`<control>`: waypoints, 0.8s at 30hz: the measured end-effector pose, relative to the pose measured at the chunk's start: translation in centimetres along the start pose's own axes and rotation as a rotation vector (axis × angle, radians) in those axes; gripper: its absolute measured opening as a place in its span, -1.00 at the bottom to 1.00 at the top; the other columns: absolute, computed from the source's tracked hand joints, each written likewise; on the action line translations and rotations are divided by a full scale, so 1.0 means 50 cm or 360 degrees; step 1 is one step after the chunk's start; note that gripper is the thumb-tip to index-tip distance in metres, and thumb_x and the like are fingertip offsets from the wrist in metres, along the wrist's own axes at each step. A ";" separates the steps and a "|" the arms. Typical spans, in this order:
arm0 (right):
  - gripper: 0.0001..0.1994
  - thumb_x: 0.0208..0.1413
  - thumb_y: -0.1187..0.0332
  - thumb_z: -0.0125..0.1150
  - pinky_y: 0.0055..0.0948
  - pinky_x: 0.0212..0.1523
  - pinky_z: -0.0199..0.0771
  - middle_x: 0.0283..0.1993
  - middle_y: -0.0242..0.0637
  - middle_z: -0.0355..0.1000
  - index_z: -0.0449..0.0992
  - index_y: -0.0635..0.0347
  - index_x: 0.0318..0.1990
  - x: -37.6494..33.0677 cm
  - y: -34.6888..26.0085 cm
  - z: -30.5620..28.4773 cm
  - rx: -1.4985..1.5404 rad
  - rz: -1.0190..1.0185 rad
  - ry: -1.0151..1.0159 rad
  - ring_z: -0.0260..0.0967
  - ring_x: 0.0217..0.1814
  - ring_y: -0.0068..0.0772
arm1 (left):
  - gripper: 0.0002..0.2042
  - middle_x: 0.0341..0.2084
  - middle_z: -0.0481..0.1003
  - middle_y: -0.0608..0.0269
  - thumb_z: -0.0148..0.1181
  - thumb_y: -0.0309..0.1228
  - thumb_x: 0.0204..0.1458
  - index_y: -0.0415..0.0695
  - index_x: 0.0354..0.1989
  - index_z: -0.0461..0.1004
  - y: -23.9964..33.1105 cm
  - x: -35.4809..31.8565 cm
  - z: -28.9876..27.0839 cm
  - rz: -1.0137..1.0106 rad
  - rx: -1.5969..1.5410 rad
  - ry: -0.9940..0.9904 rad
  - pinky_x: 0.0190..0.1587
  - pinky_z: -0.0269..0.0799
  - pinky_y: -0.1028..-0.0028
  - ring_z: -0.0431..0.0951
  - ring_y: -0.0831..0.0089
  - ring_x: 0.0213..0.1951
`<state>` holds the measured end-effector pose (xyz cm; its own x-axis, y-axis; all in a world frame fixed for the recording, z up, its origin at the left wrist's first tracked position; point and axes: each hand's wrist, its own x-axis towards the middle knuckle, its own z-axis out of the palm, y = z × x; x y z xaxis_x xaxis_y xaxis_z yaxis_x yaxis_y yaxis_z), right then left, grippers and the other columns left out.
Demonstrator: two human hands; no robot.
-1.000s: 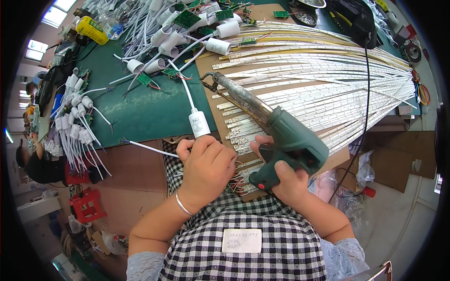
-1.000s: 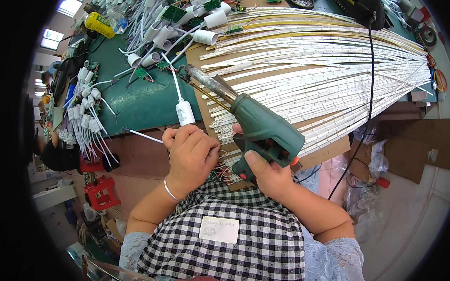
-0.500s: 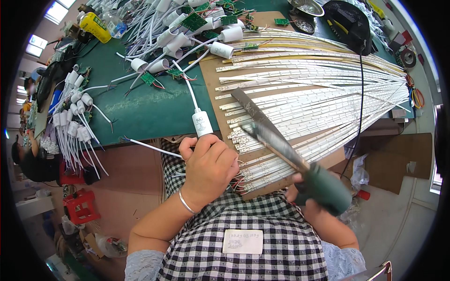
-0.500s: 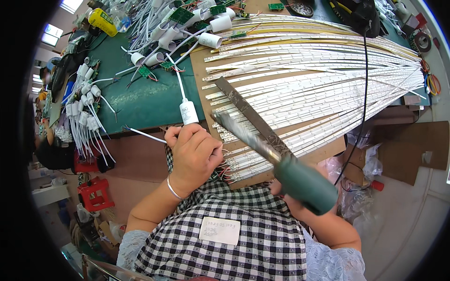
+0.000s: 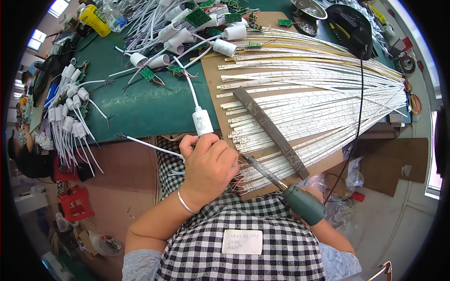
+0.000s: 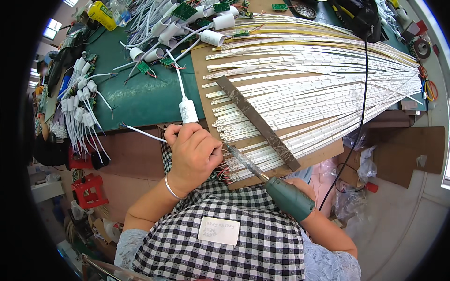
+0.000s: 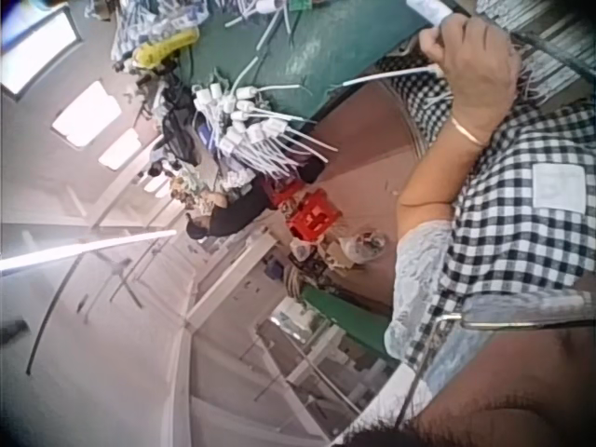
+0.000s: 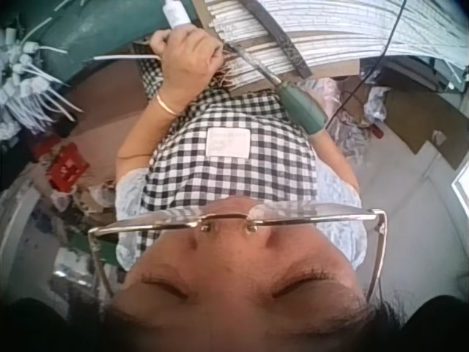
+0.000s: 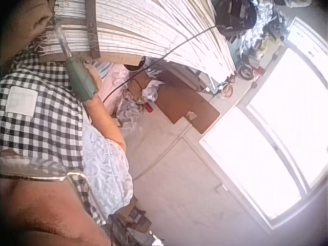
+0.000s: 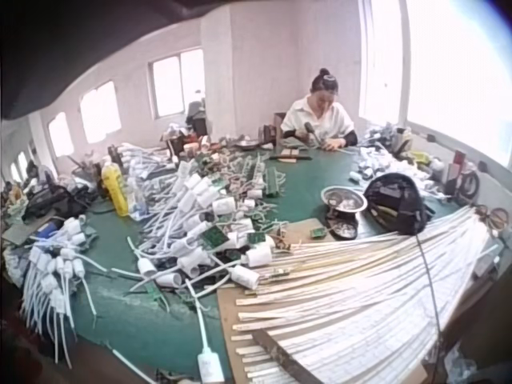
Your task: The person uses a soldering iron to attach wires to a circuit board. They repeatedly pick up a white cylindrical component with wires, position it on a wooden jig, and solder the connections. The person works continuously on a green workbench in a workshop environment.
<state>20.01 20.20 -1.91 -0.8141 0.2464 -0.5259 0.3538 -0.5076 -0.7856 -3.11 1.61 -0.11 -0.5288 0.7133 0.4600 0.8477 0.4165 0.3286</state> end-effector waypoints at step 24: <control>-0.69 0.13 0.25 0.26 -0.48 -0.36 0.53 -0.48 -0.16 0.52 0.52 0.43 -0.38 0.007 -0.005 0.032 -0.0325 -0.0711 0.0262 0.48 -0.46 -0.37 | -0.82 -0.56 0.40 0.42 0.33 -0.51 -0.29 0.00 -0.55 0.42 0.002 0.005 -0.001 0.0025 0.0014 -0.0062 -0.10 0.11 0.24 0.47 0.41 -0.34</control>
<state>18.91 19.09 -1.35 -0.8290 0.5371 -0.1562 0.0844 -0.1559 -0.9842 -3.14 1.80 0.07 -0.5132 0.7413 0.4325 0.8565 0.4098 0.3139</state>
